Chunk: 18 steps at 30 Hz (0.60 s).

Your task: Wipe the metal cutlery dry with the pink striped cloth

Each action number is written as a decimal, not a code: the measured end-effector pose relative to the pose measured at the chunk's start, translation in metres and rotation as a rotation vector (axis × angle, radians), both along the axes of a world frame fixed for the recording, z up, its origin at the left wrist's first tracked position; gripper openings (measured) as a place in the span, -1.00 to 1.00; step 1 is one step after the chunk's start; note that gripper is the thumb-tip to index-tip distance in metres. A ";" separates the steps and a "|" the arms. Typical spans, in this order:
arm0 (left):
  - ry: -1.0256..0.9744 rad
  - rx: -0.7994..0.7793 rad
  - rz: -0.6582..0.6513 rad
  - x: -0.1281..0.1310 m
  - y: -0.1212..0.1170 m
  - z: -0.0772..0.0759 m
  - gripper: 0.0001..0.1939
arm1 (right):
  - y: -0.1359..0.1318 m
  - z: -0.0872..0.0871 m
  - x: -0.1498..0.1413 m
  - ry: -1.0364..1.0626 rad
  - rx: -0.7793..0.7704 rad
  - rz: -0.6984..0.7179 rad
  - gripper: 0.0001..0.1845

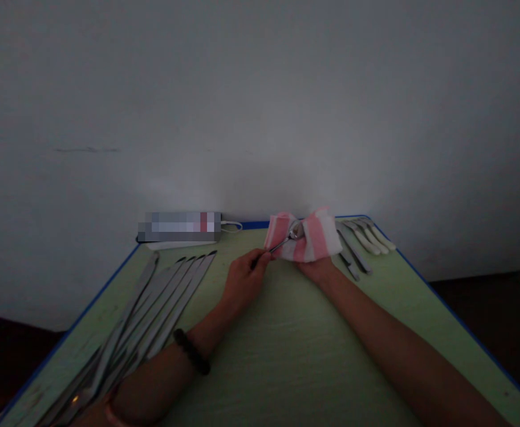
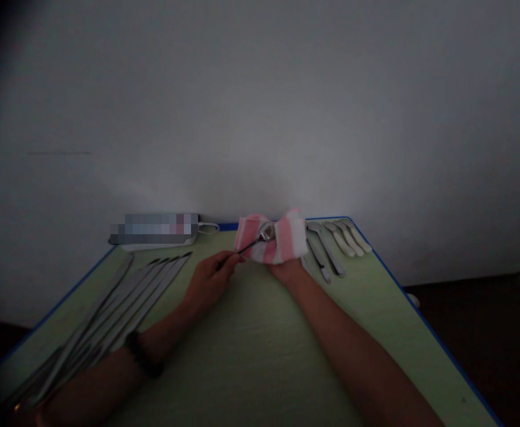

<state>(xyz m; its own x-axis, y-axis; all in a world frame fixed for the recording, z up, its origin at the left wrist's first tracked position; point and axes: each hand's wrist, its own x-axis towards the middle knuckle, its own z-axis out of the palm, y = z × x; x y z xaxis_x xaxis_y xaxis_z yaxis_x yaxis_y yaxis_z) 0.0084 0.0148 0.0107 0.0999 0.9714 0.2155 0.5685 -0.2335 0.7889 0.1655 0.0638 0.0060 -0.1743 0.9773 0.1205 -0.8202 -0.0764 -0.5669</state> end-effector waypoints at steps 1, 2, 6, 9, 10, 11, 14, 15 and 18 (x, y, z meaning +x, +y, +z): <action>-0.025 -0.007 0.011 0.000 0.000 0.000 -0.64 | 0.000 0.001 -0.001 -0.012 0.012 0.013 -0.71; -0.046 -0.010 0.024 -0.001 0.000 0.000 -0.63 | 0.000 0.002 -0.002 -0.030 0.021 0.032 -0.68; -0.056 -0.004 0.035 -0.002 0.000 0.000 -0.63 | 0.004 0.002 -0.004 -0.096 0.021 0.093 -0.54; -0.017 0.010 0.021 -0.002 0.000 0.000 -0.64 | 0.007 -0.001 -0.003 -0.107 0.010 0.065 -0.58; -0.006 0.014 0.018 -0.002 0.000 0.000 -0.64 | 0.007 -0.002 -0.002 -0.113 0.005 0.042 -0.61; 0.002 0.016 0.013 -0.001 -0.001 -0.001 -0.64 | 0.006 -0.002 -0.001 -0.120 0.003 0.007 -0.65; -0.005 0.006 -0.007 -0.001 -0.001 -0.001 -0.63 | 0.004 0.001 0.002 -0.163 0.017 -0.070 -0.71; -0.012 -0.002 -0.012 -0.001 -0.002 -0.001 -0.63 | 0.002 0.002 0.003 -0.181 0.020 -0.081 -0.72; -0.042 -0.032 -0.021 -0.001 -0.002 -0.002 -0.62 | -0.001 0.007 0.004 -0.216 -0.014 -0.079 -0.75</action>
